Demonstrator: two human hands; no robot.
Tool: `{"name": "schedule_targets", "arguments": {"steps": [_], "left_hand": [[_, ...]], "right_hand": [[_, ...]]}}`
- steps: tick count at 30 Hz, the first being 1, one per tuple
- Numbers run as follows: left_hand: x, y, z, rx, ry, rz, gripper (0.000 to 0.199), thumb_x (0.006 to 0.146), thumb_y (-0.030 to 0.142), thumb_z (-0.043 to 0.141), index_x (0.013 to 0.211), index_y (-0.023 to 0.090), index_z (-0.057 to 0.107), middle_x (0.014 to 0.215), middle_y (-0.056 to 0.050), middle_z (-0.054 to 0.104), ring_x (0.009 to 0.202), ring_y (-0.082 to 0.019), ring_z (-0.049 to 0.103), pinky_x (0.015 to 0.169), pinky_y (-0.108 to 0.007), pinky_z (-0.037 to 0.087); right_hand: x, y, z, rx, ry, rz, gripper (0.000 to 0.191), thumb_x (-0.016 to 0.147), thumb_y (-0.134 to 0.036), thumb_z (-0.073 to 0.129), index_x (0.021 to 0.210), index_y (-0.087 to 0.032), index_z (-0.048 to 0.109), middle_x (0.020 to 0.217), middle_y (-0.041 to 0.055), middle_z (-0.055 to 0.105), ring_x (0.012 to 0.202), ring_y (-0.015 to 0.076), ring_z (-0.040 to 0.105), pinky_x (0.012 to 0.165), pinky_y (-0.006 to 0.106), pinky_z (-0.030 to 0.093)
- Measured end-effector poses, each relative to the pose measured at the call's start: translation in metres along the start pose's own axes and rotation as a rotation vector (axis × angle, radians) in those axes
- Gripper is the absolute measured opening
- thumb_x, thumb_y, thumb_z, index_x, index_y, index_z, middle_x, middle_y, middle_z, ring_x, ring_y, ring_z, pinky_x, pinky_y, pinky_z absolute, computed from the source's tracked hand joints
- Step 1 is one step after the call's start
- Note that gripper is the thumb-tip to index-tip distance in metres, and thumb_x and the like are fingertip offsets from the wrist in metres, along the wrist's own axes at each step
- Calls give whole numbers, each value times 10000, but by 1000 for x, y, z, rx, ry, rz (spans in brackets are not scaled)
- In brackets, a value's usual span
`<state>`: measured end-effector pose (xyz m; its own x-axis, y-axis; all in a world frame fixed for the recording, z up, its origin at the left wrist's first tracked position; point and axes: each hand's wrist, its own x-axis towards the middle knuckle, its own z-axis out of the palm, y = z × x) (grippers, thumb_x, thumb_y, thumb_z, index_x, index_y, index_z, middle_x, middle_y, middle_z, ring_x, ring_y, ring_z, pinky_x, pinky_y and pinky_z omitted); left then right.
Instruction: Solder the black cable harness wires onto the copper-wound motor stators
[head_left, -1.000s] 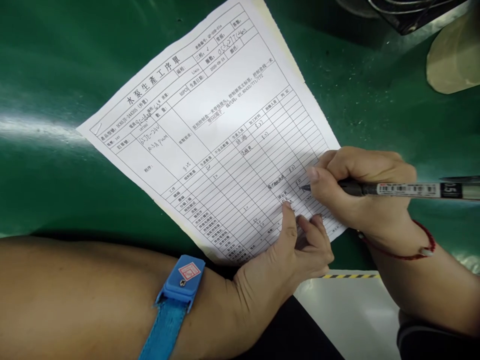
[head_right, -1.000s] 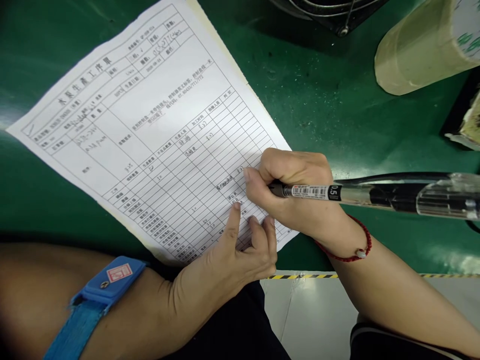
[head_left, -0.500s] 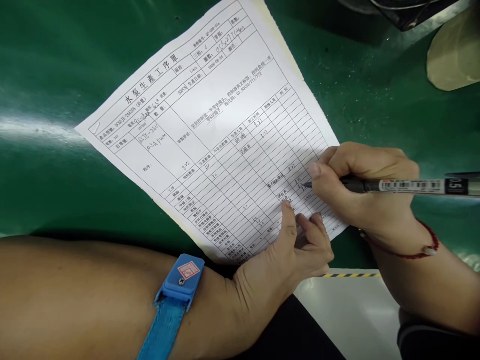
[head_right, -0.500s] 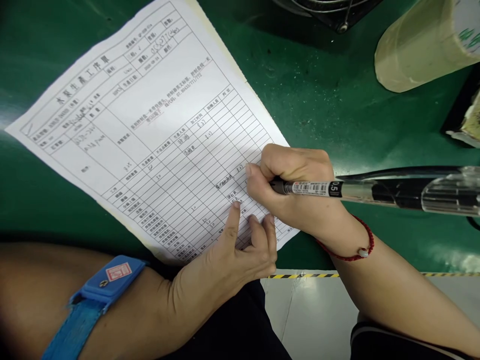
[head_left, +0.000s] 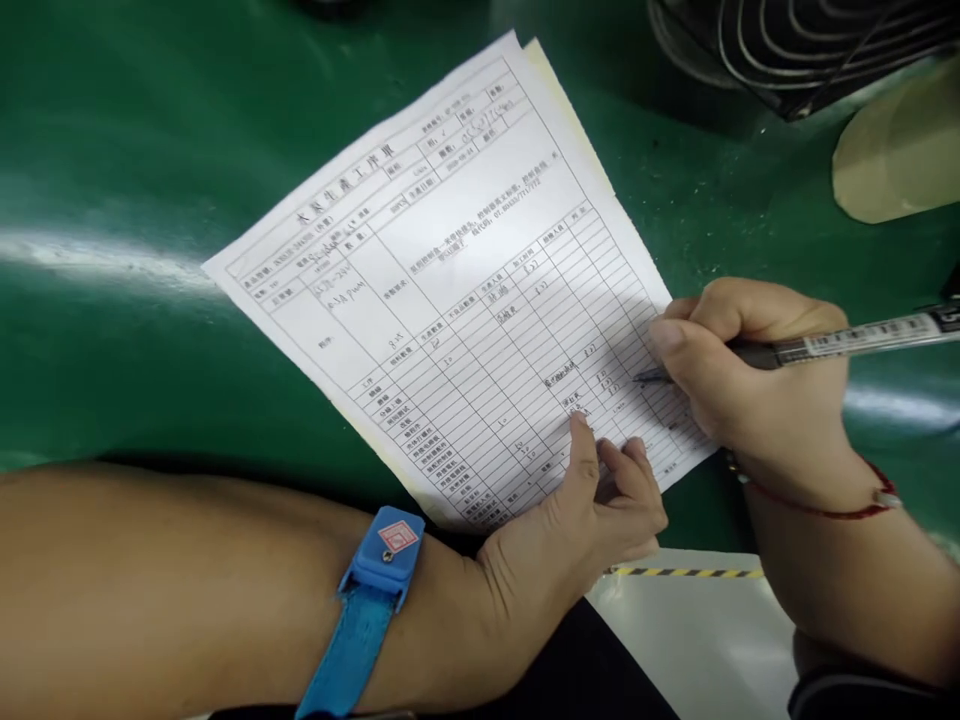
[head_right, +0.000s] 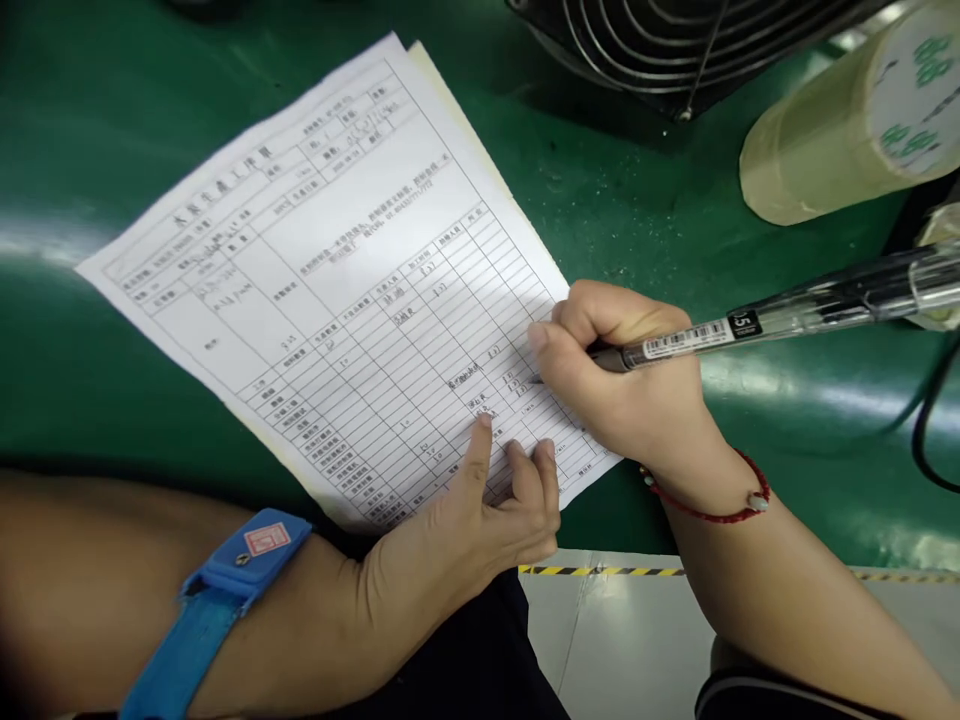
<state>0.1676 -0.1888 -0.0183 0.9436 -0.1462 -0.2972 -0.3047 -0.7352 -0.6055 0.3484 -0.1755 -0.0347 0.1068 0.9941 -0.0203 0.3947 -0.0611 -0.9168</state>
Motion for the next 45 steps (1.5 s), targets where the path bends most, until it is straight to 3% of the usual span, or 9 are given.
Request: {"name": "schedule_targets", "arguments": {"steps": [2,5,12,17,22,27,35,39,45], "left_hand": [[-2,-1,-2,200,-36,49,644,873,-7,165,1470,233,140,1410,-121,370,1156,-187,505,759,-376,661],[-2,5,-5,360,-83,-2,689,850,-4,192,1480,253,79,1401,-118,372,1165,-203,508,735,-378,665],[0,18,-4,-341,11,-278,538,892,77,134,1340,307,324,1430,-33,355,1317,-167,383,1004,-535,535],[1,20,-9,-374,-5,-320,547,907,128,111,1380,316,314,1439,-37,366,1310,-205,404,1014,-630,485],[-8,23,-14,-464,-52,-330,523,955,258,106,1439,298,299,1506,-34,317,1325,-220,401,1041,-557,474],[-49,28,-5,-708,72,-385,528,951,426,283,1432,238,390,1486,-72,375,1302,-257,419,1078,-493,427],[-118,42,7,-868,128,-410,490,938,329,404,1375,116,467,1415,-146,467,1291,-309,443,1102,-472,348],[-122,44,9,-889,176,-404,444,948,294,383,1339,122,503,1393,-142,497,1271,-298,471,1088,-465,358],[-104,40,14,-822,187,-473,441,959,304,377,1342,120,496,1393,-138,500,1241,-277,498,1076,-455,385]], "right_hand": [[3,-2,1,6,13,35,397,816,-182,686,550,-203,391,505,-45,367,460,98,303,397,269,232],[11,-11,10,-54,-4,40,329,811,-201,695,575,-202,467,519,-41,439,470,99,366,388,242,283],[31,-30,44,-99,-119,-44,272,806,-171,689,615,-189,497,568,-44,482,508,83,406,424,200,325],[37,-17,46,-7,-91,-78,324,834,-195,668,591,-204,454,494,-54,423,437,86,363,381,227,277],[35,-17,44,-5,-104,6,323,848,-256,680,604,-207,474,511,-51,441,444,92,379,408,249,285],[33,-20,45,-5,-106,55,308,847,-273,682,614,-210,492,510,-50,447,442,98,377,408,260,271],[30,-21,43,-21,-137,66,290,843,-251,680,613,-211,509,528,-38,469,456,100,396,421,255,297],[23,-22,38,-21,-131,110,302,842,-265,682,608,-206,501,511,-43,467,440,91,370,397,243,279],[18,-20,33,-18,-136,145,315,845,-269,678,595,-201,499,516,-37,473,458,92,387,411,239,293]]}}
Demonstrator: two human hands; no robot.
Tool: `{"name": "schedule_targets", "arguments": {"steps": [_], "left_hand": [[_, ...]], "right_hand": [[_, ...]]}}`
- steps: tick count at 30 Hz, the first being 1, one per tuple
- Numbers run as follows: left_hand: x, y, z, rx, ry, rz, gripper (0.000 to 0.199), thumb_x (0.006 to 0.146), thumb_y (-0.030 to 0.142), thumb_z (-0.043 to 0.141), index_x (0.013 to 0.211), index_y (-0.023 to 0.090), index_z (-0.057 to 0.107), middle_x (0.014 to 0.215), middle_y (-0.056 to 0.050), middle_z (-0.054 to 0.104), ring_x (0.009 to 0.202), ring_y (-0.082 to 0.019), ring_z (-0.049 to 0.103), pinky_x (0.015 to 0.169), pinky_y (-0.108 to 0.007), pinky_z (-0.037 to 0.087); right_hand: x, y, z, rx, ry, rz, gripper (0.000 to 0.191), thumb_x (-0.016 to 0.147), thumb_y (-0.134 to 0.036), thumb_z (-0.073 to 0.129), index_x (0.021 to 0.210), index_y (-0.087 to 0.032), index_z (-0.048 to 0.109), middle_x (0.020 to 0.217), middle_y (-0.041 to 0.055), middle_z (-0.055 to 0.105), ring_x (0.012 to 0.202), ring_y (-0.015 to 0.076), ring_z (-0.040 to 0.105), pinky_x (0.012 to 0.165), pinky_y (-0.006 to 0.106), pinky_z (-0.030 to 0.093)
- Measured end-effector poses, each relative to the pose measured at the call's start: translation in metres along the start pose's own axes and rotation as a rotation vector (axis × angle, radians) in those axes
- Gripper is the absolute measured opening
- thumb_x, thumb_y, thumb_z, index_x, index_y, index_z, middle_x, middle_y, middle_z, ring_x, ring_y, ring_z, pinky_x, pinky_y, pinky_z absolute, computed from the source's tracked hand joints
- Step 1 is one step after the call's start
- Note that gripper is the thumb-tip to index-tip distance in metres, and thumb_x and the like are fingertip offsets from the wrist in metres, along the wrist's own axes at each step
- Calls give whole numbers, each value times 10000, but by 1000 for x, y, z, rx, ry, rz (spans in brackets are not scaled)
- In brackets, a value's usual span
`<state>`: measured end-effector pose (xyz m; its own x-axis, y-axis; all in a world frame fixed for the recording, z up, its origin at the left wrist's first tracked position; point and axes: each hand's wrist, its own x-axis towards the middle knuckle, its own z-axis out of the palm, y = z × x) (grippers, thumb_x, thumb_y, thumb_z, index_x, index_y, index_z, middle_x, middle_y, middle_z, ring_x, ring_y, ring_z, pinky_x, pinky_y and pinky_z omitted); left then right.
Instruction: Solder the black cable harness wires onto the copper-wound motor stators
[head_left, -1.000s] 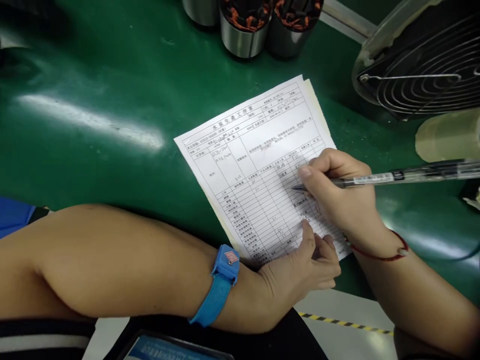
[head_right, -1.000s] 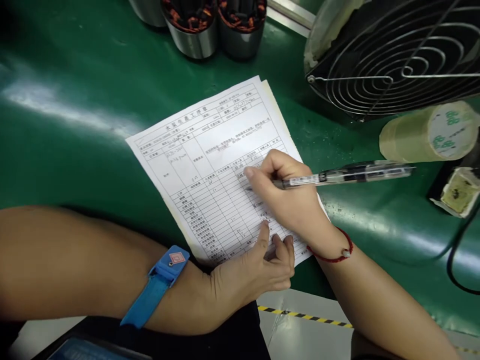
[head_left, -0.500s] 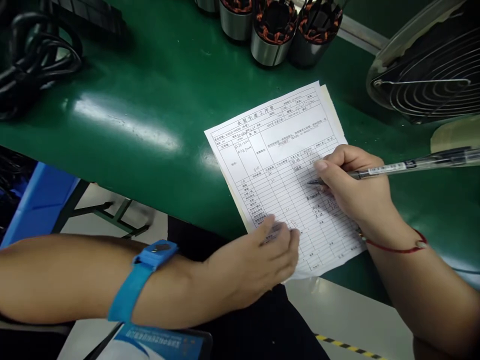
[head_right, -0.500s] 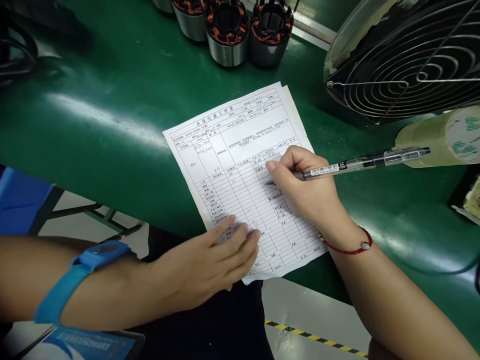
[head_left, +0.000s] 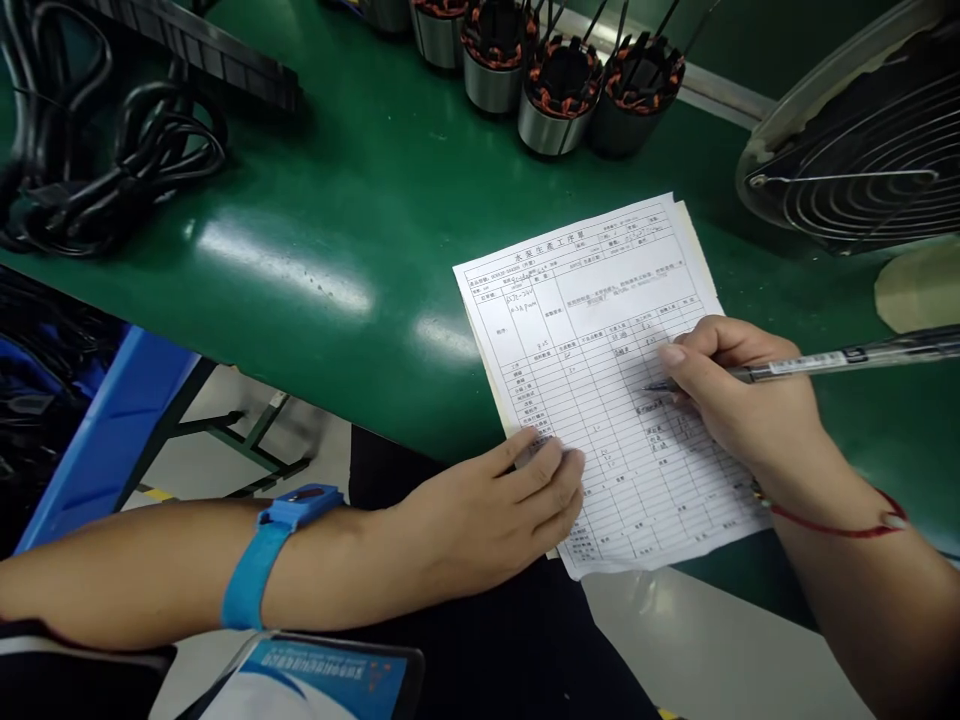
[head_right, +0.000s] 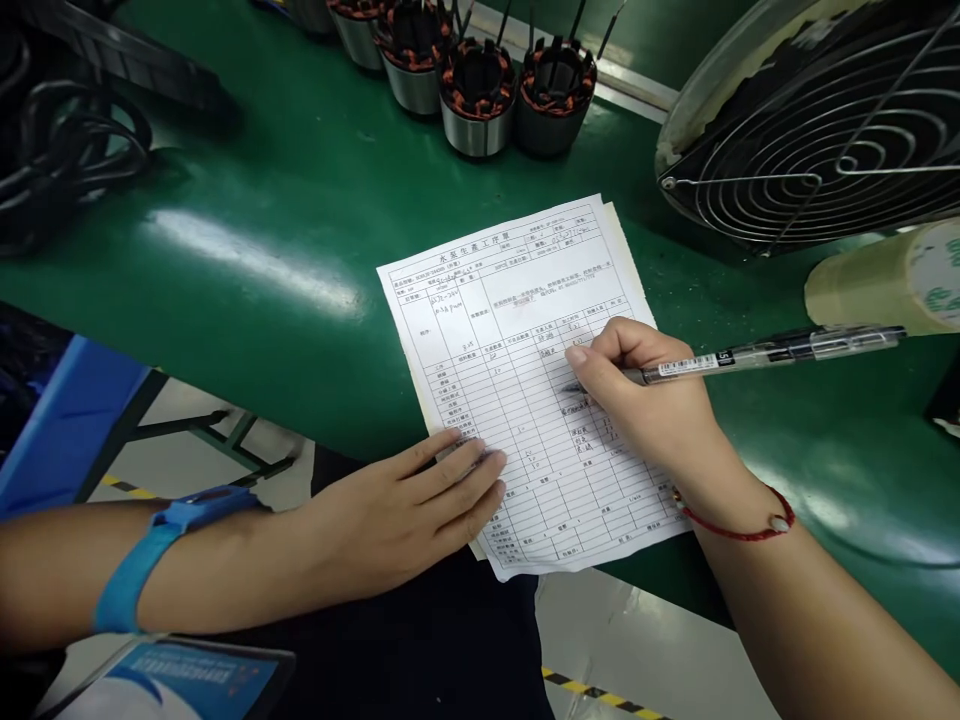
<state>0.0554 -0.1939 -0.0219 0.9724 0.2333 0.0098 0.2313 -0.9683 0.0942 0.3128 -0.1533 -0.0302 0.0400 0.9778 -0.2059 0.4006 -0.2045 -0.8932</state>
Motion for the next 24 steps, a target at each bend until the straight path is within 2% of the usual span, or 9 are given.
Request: {"name": "schedule_targets", "arguments": {"steps": [7,10,16,24], "left_hand": [[22,16,10,131,5,17,464,967,306,342,1404,181,437,1434,-106,442,1272,-258,457,1077,-482,416],[28,22,7,231,-51,18,469,960,331,352,1409,221,429,1442,-90,426,1285,-240,440,1075,-466,439],[34,31,1,414,-168,1,454,979,362,234,1414,324,360,1454,-29,394,1311,-183,424,1084,-469,455],[36,28,10,417,-104,13,399,979,381,244,1342,373,411,1406,-2,434,1267,-165,455,1047,-452,494]], "right_hand": [[3,2,-3,-25,-51,-7,332,837,-331,697,608,-200,496,534,-40,463,484,96,367,425,240,293],[4,1,-3,-40,-88,-13,325,838,-350,696,623,-200,503,545,-41,463,496,96,363,432,237,297],[2,-7,4,-64,-118,-83,277,856,-305,676,659,-203,510,585,-42,470,537,94,391,467,226,329],[-3,-22,20,-57,-124,-87,217,844,-250,689,686,-206,547,611,-43,513,549,86,449,478,199,363]]}}
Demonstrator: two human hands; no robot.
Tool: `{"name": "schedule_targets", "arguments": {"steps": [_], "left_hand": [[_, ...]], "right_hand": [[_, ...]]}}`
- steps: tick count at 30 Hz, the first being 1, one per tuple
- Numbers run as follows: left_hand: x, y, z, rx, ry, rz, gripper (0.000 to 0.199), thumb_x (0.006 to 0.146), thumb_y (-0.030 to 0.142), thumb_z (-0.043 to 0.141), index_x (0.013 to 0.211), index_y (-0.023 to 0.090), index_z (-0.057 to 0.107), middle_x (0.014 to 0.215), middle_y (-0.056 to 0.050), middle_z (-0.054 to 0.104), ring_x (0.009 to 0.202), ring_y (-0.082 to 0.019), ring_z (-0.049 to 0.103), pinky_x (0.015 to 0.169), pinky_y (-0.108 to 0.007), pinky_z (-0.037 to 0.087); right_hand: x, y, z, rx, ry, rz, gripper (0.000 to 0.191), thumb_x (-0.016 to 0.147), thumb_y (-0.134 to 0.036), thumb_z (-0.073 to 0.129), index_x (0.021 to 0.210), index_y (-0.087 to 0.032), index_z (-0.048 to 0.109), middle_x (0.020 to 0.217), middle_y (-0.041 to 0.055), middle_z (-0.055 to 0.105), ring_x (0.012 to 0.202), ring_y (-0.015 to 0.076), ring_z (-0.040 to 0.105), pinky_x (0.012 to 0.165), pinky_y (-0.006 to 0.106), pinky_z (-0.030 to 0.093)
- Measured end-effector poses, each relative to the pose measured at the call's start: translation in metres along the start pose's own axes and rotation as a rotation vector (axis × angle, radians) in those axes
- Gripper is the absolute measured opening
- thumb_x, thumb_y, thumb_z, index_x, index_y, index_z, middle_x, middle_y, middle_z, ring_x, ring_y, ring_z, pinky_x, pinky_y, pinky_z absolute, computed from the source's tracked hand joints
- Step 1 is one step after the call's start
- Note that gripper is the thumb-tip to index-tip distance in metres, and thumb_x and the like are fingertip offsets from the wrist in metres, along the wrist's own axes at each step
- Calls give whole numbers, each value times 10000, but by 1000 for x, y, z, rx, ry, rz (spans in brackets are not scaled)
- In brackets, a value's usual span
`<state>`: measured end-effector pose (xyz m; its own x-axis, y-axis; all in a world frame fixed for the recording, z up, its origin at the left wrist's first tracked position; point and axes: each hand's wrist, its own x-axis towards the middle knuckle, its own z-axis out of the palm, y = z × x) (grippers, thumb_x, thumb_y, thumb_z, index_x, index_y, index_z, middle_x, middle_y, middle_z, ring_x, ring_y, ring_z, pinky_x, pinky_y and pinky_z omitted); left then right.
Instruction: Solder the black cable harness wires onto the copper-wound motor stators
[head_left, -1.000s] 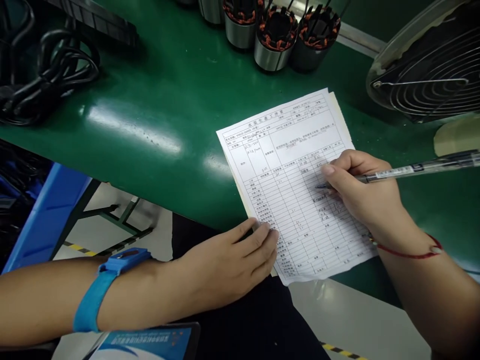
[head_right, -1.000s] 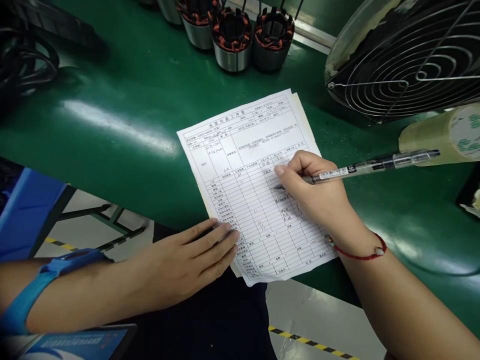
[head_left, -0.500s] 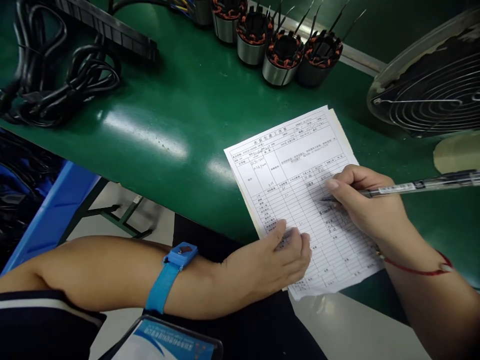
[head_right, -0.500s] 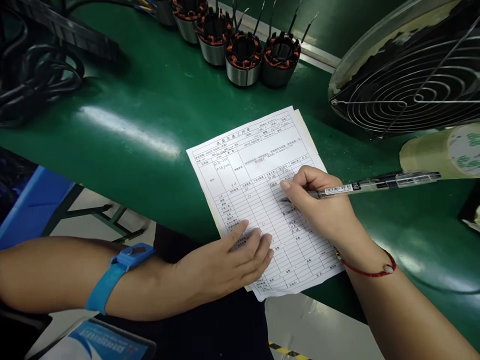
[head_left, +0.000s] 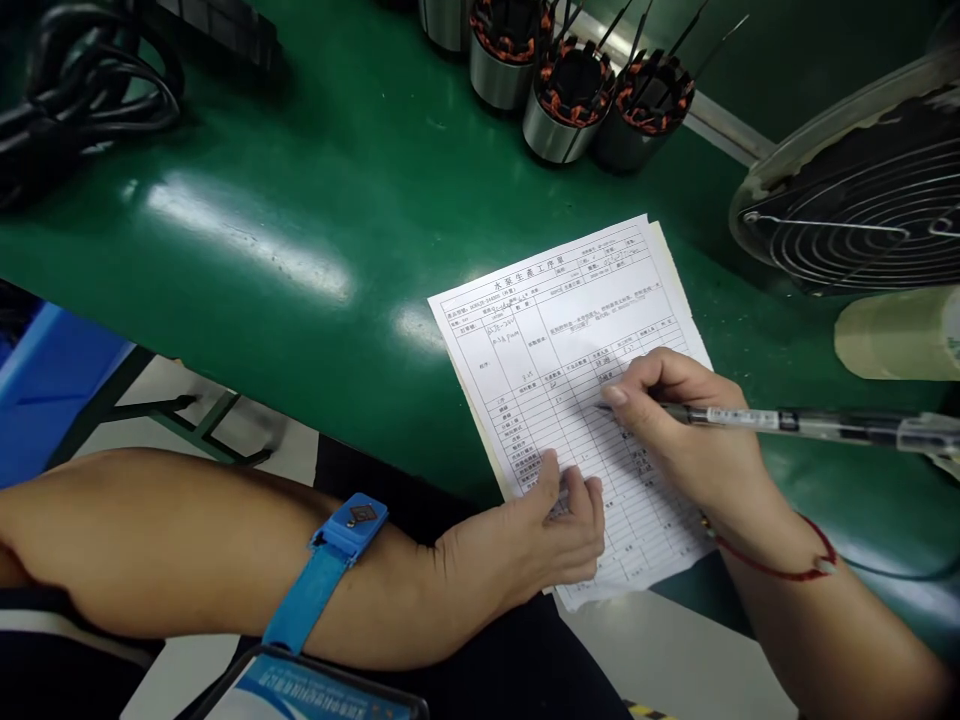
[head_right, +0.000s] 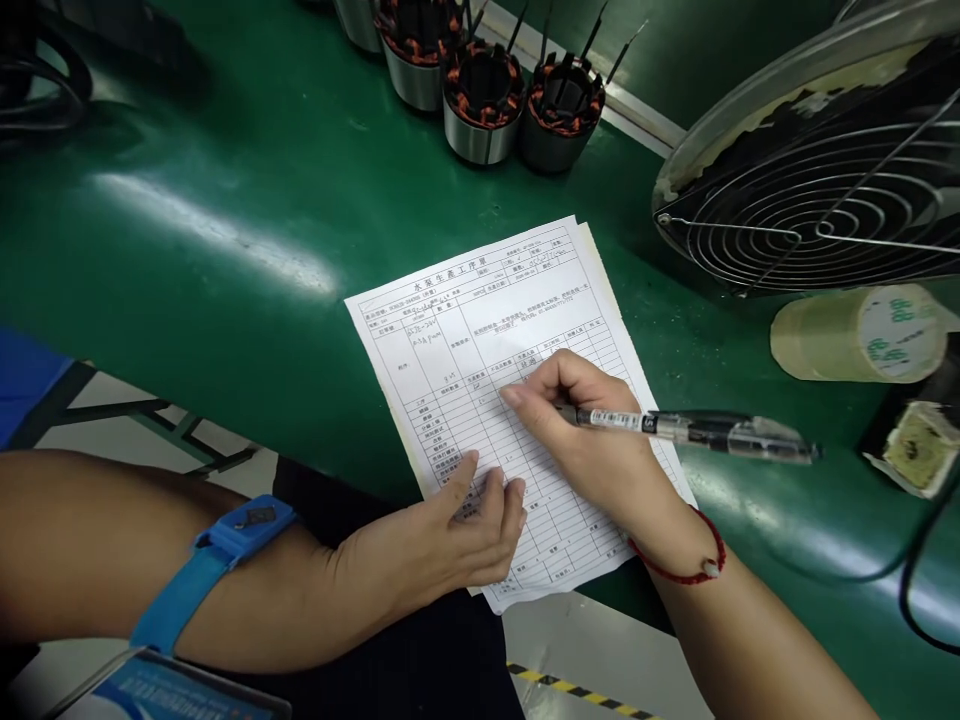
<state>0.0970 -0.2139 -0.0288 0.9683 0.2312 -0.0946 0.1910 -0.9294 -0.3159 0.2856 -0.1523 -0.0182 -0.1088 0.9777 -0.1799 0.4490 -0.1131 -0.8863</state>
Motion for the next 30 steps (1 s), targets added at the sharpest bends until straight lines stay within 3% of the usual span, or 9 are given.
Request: {"name": "schedule_targets", "arguments": {"steps": [5,11,15,30], "left_hand": [[1,-4,0,-12,-3,31,408,989,310,189,1337,378,391,1395,14,430,1270,-151,443,1062,-476,489],[1,-7,6,-108,16,58,367,979,289,266,1305,363,420,1370,17,429,1292,-153,409,1083,-455,472],[2,-10,11,-201,64,59,334,967,307,337,1276,364,449,1365,20,421,1264,-164,409,1098,-476,458],[3,-13,15,-233,117,65,338,971,223,306,1260,302,462,1330,-2,449,1208,-164,444,1060,-448,485]], "right_hand": [[-6,-4,13,-41,-47,-6,206,826,-202,693,685,-205,543,619,-31,546,543,100,486,470,220,383],[-13,12,21,3,-18,-217,369,855,-106,608,587,-197,372,534,-51,375,474,81,330,431,247,260],[-13,12,20,-53,0,-243,346,845,-94,606,596,-200,391,536,-43,399,473,89,353,435,259,260],[-13,10,20,-94,8,-232,374,856,-106,593,570,-202,372,514,-44,372,455,90,337,423,283,227]]}}
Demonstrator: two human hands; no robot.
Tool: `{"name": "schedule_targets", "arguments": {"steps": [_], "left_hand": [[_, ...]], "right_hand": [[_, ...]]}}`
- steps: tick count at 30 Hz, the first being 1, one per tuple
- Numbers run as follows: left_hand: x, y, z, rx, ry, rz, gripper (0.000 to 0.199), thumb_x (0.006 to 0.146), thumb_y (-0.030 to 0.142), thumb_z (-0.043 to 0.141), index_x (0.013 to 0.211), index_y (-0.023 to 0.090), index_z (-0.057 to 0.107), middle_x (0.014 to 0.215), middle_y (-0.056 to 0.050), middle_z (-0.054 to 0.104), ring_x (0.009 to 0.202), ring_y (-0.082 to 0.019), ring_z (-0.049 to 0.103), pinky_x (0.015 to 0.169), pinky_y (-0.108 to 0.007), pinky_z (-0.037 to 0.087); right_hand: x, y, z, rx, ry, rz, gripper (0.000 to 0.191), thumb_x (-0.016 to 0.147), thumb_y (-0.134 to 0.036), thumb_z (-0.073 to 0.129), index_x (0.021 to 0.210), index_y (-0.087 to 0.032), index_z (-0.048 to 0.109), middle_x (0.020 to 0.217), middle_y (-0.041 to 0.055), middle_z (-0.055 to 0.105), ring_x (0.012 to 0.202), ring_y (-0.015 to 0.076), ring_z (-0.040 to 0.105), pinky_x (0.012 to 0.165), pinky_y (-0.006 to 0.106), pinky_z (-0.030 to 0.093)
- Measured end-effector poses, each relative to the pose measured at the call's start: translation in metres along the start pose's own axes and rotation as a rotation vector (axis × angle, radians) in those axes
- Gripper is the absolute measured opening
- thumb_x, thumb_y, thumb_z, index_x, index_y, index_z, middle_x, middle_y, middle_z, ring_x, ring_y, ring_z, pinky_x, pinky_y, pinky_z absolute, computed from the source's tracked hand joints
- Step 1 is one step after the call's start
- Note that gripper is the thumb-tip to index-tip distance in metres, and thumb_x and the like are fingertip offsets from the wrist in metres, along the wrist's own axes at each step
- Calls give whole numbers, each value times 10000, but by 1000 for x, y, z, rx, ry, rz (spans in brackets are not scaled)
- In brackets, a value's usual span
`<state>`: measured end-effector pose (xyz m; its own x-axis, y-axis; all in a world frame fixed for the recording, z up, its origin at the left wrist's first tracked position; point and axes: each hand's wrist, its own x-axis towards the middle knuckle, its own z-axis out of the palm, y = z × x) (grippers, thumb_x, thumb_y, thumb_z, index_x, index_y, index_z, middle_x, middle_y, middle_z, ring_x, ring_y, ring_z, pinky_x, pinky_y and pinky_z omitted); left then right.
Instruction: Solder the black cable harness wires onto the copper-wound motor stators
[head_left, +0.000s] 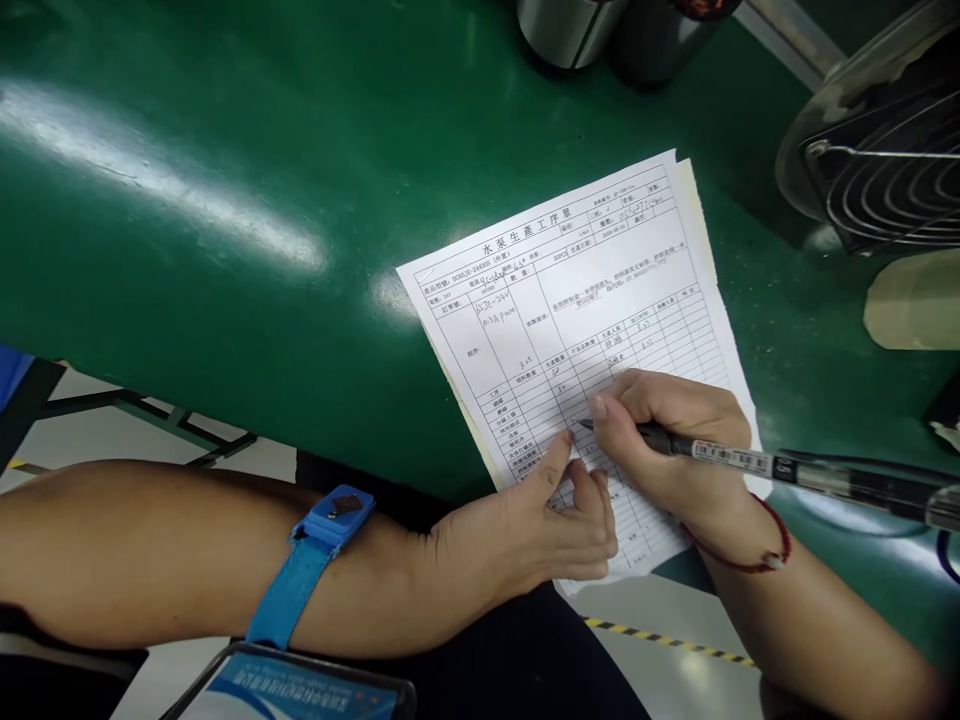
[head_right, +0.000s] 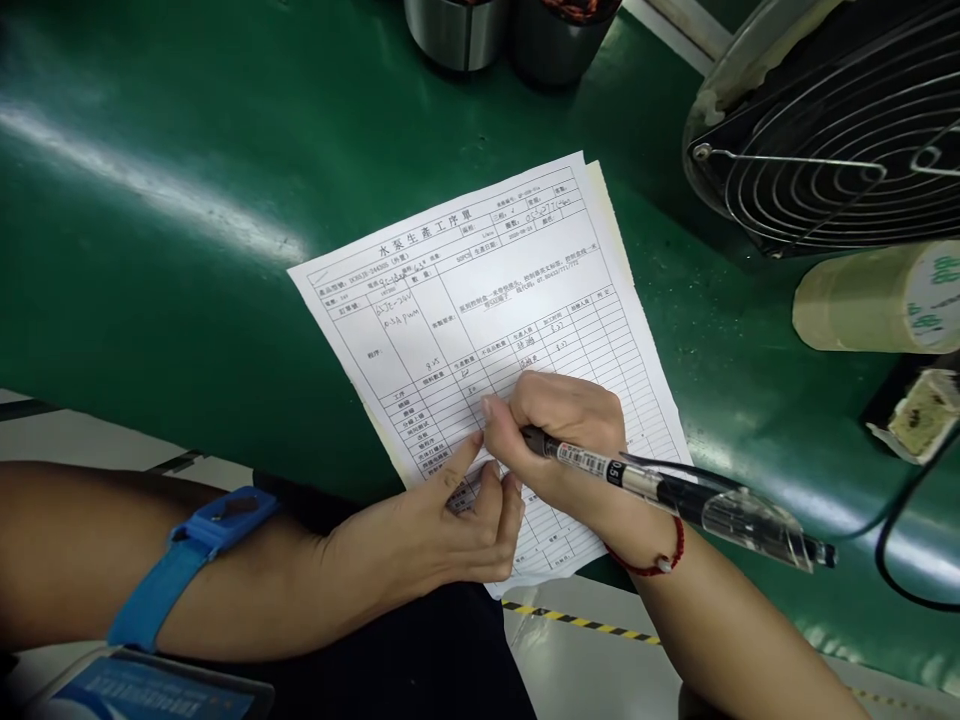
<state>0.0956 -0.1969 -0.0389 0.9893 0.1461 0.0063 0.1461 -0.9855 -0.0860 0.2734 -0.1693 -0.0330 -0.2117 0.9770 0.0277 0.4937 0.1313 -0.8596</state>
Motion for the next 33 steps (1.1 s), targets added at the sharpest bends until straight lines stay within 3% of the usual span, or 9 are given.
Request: {"name": "schedule_targets", "arguments": {"steps": [5,11,14,17,21,33], "left_hand": [[1,0,0,6,22,-3,321,971,260,334,1264,288,461,1331,-21,454,1191,-171,449,1037,-463,495],[6,-2,1,-12,28,19,298,971,343,350,1233,293,484,1264,-27,472,1166,-179,451,1058,-480,464],[6,-2,5,-28,87,9,285,961,331,382,1215,259,492,1235,-46,495,1129,-185,464,1022,-478,477],[6,-4,9,-53,131,22,265,947,320,416,1173,225,516,1213,-57,513,1085,-189,474,990,-474,484],[7,-8,9,-80,186,31,226,942,283,420,1112,189,537,1174,-68,541,1032,-188,493,950,-469,490],[5,-14,5,-64,151,64,197,946,215,404,1094,177,528,1188,-64,537,1028,-189,490,953,-474,477]], "right_hand": [[0,3,-3,110,84,30,374,870,-129,599,577,-205,379,528,-42,383,484,103,367,450,278,284],[12,6,-36,3,249,203,266,851,-255,682,646,-216,517,597,-25,493,530,119,424,471,275,313],[15,11,-44,-47,133,214,254,799,-264,741,653,-215,540,624,-21,538,554,123,455,482,267,341],[14,18,-40,-30,16,126,343,814,-243,716,589,-205,461,558,-35,478,510,105,409,456,260,312],[14,25,-35,-14,30,33,377,856,-186,636,580,-203,378,525,-51,377,479,88,326,437,259,255],[18,20,-35,-78,-2,-49,355,857,-114,585,576,-207,388,518,-45,413,465,91,353,444,277,277]]}}
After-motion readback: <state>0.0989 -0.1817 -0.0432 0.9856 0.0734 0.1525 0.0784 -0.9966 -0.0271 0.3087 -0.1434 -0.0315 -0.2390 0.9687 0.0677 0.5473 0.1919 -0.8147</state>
